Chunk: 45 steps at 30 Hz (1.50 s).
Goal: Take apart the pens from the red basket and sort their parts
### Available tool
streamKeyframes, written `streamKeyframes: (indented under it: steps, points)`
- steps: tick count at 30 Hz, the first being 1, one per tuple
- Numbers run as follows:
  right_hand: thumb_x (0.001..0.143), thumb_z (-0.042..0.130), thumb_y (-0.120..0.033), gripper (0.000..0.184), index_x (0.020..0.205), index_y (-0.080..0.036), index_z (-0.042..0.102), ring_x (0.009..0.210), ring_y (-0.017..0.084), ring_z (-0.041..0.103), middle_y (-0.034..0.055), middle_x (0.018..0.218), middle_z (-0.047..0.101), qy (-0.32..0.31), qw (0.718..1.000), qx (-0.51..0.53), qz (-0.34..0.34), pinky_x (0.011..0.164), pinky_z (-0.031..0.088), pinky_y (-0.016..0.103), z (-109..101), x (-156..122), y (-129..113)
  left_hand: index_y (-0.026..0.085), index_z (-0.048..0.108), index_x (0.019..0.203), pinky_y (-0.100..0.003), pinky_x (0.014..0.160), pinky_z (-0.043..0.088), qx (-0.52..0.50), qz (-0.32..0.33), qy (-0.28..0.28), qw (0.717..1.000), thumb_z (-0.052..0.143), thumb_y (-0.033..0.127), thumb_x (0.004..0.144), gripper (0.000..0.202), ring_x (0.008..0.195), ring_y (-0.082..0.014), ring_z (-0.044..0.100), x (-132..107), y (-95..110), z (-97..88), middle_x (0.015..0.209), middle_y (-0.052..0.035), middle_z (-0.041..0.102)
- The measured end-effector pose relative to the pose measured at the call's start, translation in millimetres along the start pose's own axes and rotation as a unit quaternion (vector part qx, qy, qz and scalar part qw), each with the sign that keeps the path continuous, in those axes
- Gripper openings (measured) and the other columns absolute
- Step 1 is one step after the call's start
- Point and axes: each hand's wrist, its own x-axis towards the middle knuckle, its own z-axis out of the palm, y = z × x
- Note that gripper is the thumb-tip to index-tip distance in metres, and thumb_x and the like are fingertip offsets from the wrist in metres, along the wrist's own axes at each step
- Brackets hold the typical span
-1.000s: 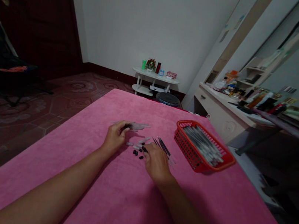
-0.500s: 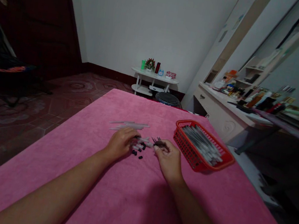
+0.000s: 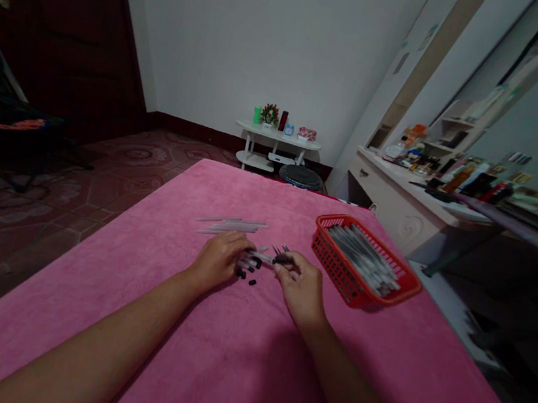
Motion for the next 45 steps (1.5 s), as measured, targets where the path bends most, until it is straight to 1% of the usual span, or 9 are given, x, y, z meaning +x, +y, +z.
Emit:
streamKeyframes:
  steps: [9, 20, 24, 28, 34, 36, 39, 41, 45]
  points:
    - [0.078, 0.057, -0.021, 0.010, 0.084, -0.020, 0.065, 0.072, 0.017, 0.064, 0.0041, 0.084, 0.069, 0.002, 0.999, -0.025, -0.025, 0.068, 0.050, 0.027, -1.8, -0.6, -2.4, 0.019, 0.065, 0.097, -0.033, 0.080, 0.047, -0.003, -0.006, 0.001, 1.000, 0.052, 0.006, 0.080, 0.024, 0.090, -0.0205, 0.061, -0.8, -1.7, 1.6, 0.092, -0.0074, 0.066]
    - [0.079, 0.056, -0.021, 0.011, 0.084, -0.019, 0.066, 0.073, 0.017, 0.064, 0.0047, 0.085, 0.070, 0.002, 0.997, -0.055, -0.047, 0.069, 0.049, 0.028, -0.9, -0.9, -2.8, 0.019, 0.065, 0.095, -0.031, 0.075, 0.047, 0.005, 0.000, -0.008, 1.000, 0.052, 0.005, 0.078, 0.026, 0.084, -0.0195, 0.060, -0.2, 1.7, 0.8, 0.086, -0.0068, 0.064]
    - [0.079, 0.056, -0.022, 0.011, 0.084, -0.019, 0.066, 0.069, 0.017, 0.063, 0.0046, 0.082, 0.070, 0.003, 0.998, -0.055, -0.033, 0.066, 0.049, 0.027, -1.0, -1.1, -3.8, 0.019, 0.067, 0.096, -0.029, 0.072, 0.047, 0.002, 0.009, -0.016, 1.000, 0.051, 0.004, 0.078, 0.028, 0.080, -0.0180, 0.060, -1.2, 1.9, 2.0, 0.083, -0.0061, 0.064]
    - [0.081, 0.054, -0.024, 0.011, 0.082, -0.020, 0.065, 0.061, 0.016, 0.061, 0.0025, 0.073, 0.068, 0.002, 0.998, -0.064, -0.015, 0.060, 0.046, 0.025, -1.6, -1.6, -3.6, 0.019, 0.068, 0.093, -0.029, 0.071, 0.046, 0.002, 0.012, -0.006, 1.000, 0.053, 0.008, 0.081, 0.023, 0.077, -0.0172, 0.059, -1.9, 2.2, 2.6, 0.080, -0.0052, 0.064]
    - [0.093, 0.039, -0.041, 0.040, 0.062, -0.021, 0.055, 0.051, 0.014, 0.055, 0.0009, 0.055, 0.058, -0.029, 0.989, -0.142, -0.004, 0.053, 0.040, 0.024, -4.7, -1.9, -4.3, 0.020, 0.069, 0.097, -0.028, 0.070, 0.046, -0.001, 0.010, -0.002, 1.000, 0.054, 0.013, 0.084, 0.021, 0.077, -0.0173, 0.059, -1.8, 3.5, 5.0, 0.080, -0.0054, 0.063]
    - [0.092, 0.041, -0.042, 0.035, 0.069, -0.021, 0.056, 0.053, 0.015, 0.056, 0.0005, 0.059, 0.059, -0.032, 0.990, -0.138, -0.005, 0.054, 0.040, 0.024, -5.7, -1.7, -5.6, 0.019, 0.069, 0.096, -0.028, 0.070, 0.046, -0.001, 0.003, 0.000, 1.000, 0.054, 0.012, 0.083, 0.021, 0.077, -0.0174, 0.059, -1.6, 3.8, 5.1, 0.080, -0.0053, 0.063]
    - [0.088, 0.049, -0.035, 0.016, 0.084, -0.021, 0.057, 0.059, 0.014, 0.058, -0.0005, 0.068, 0.062, -0.028, 0.993, -0.113, -0.025, 0.056, 0.041, 0.023, -6.0, -1.3, -6.3, 0.019, 0.069, 0.094, -0.028, 0.069, 0.046, 0.003, -0.007, 0.005, 1.000, 0.055, 0.011, 0.081, 0.020, 0.076, -0.0174, 0.059, -1.5, 4.4, 4.3, 0.079, -0.0050, 0.063]
    - [0.087, 0.049, -0.032, 0.014, 0.083, -0.021, 0.057, 0.060, 0.014, 0.058, -0.0008, 0.067, 0.062, -0.036, 0.992, -0.113, -0.034, 0.057, 0.041, 0.022, -5.9, -1.2, -5.8, 0.019, 0.069, 0.093, -0.028, 0.069, 0.046, 0.004, -0.007, 0.001, 1.000, 0.055, 0.011, 0.081, 0.020, 0.076, -0.0174, 0.059, -1.6, 5.0, 3.8, 0.079, -0.0048, 0.063]
    - [0.093, 0.040, -0.039, 0.036, 0.066, -0.021, 0.057, 0.054, 0.014, 0.056, 0.0002, 0.057, 0.059, -0.057, 0.985, -0.159, -0.023, 0.054, 0.038, 0.023, -7.4, -1.1, -6.1, 0.020, 0.068, 0.093, -0.028, 0.069, 0.046, 0.001, -0.004, -0.009, 1.000, 0.056, 0.010, 0.080, 0.021, 0.076, -0.0172, 0.059, -1.5, 5.4, 3.8, 0.079, -0.0041, 0.064]
